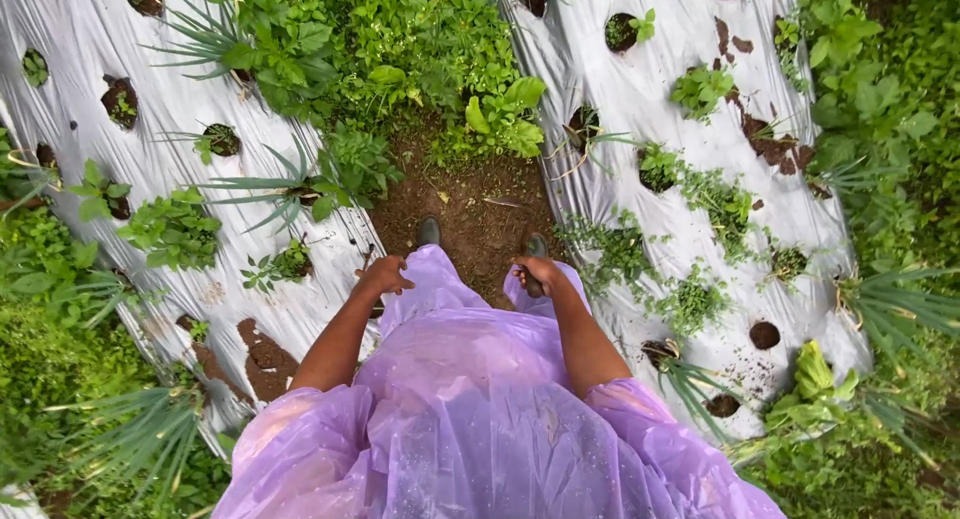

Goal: Using a sickle to cut weeds and clearing them by hand in a vegetable garden bed with plastic mulch.

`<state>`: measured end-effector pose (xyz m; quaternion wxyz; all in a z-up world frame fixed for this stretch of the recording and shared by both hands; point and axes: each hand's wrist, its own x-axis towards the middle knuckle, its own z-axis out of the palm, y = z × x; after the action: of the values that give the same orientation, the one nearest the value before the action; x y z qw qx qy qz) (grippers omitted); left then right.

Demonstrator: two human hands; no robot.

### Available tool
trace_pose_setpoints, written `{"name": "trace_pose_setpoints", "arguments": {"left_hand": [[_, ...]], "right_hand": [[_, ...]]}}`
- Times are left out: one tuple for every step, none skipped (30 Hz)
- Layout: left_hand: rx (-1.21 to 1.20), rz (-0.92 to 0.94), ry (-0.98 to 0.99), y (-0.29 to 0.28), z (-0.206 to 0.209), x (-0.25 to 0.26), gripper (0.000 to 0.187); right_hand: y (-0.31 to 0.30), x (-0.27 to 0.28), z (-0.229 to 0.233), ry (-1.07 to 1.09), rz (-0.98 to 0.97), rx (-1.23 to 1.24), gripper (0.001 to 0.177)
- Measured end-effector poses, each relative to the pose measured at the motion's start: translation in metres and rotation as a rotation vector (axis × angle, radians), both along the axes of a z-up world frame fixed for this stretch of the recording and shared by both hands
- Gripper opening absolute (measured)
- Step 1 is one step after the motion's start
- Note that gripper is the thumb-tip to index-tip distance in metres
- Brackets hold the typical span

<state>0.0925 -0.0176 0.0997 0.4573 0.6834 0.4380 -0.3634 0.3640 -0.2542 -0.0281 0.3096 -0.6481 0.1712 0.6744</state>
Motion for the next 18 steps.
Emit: {"name": "trace_pose_setpoints", "arguments": {"left_hand": [[0.002, 0.017, 0.003, -0.015, -0.005, 0.006, 0.052], [0.021, -0.004, -0.001, -0.030, -0.011, 0.012, 0.057], [0.042, -0.022, -0.002, -0.044, -0.017, 0.013, 0.062], [0.046, -0.003, 0.006, -0.063, -0.021, 0.019, 0.062], [0.064, -0.021, 0.040, -0.081, -0.023, 0.022, 0.065], [0.081, -0.040, 0.075, -0.099, -0.026, 0.024, 0.068], [0.073, -0.023, 0.080, -0.118, -0.033, 0.025, 0.068], [0.080, -0.001, 0.110, -0.137, -0.040, 0.025, 0.062], [0.092, 0.028, 0.139, -0.153, -0.048, 0.027, 0.057], [0.089, 0.050, 0.142, -0.171, -0.061, 0.026, 0.057], [0.106, 0.124, 0.132, -0.191, -0.074, 0.023, 0.047], [0.124, 0.197, 0.123, -0.210, -0.086, 0.020, 0.038], [0.118, 0.222, 0.132, -0.226, -0.090, 0.017, 0.038], [0.125, 0.232, 0.130, -0.241, -0.094, 0.015, 0.032], [0.139, 0.239, 0.127, -0.253, -0.099, 0.012, 0.026], [0.140, 0.261, 0.134, -0.261, -0.092, 0.012, 0.026], [0.118, 0.268, 0.125, -0.267, -0.086, 0.013, 0.028], [0.096, 0.274, 0.116, -0.272, -0.079, 0.014, 0.030]], "right_hand": [[-0.012, 0.009, -0.019, 0.003, 0.017, 0.002, 0.020], [-0.023, 0.016, -0.038, 0.024, -0.035, 0.008, 0.020], [-0.031, 0.020, -0.059, 0.049, -0.084, 0.015, 0.020], [-0.037, 0.028, -0.055, 0.056, -0.064, 0.019, 0.020], [-0.040, 0.034, -0.051, 0.061, -0.100, 0.031, 0.018], [-0.043, 0.038, -0.046, 0.067, -0.135, 0.043, 0.016], [-0.051, 0.044, -0.060, 0.071, -0.118, 0.035, 0.016], [-0.059, 0.048, -0.073, 0.074, -0.146, 0.056, 0.018], [-0.060, 0.054, -0.087, 0.076, -0.168, 0.083, 0.020], [-0.061, 0.061, -0.094, 0.080, -0.145, 0.080, 0.020], [-0.063, 0.065, -0.100, 0.084, -0.145, 0.085, 0.020], [-0.064, 0.068, -0.105, 0.088, -0.145, 0.090, 0.020], [-0.065, 0.069, -0.101, 0.095, -0.120, 0.083, 0.020], [-0.065, 0.070, -0.097, 0.087, -0.122, 0.091, 0.019], [-0.062, 0.069, -0.094, 0.080, -0.125, 0.107, 0.019], [-0.059, 0.069, -0.080, 0.087, -0.103, 0.107, 0.019], [-0.057, 0.069, -0.065, 0.090, -0.100, 0.108, 0.017], [-0.054, 0.070, -0.051, 0.093, -0.098, 0.110, 0.016]]}}
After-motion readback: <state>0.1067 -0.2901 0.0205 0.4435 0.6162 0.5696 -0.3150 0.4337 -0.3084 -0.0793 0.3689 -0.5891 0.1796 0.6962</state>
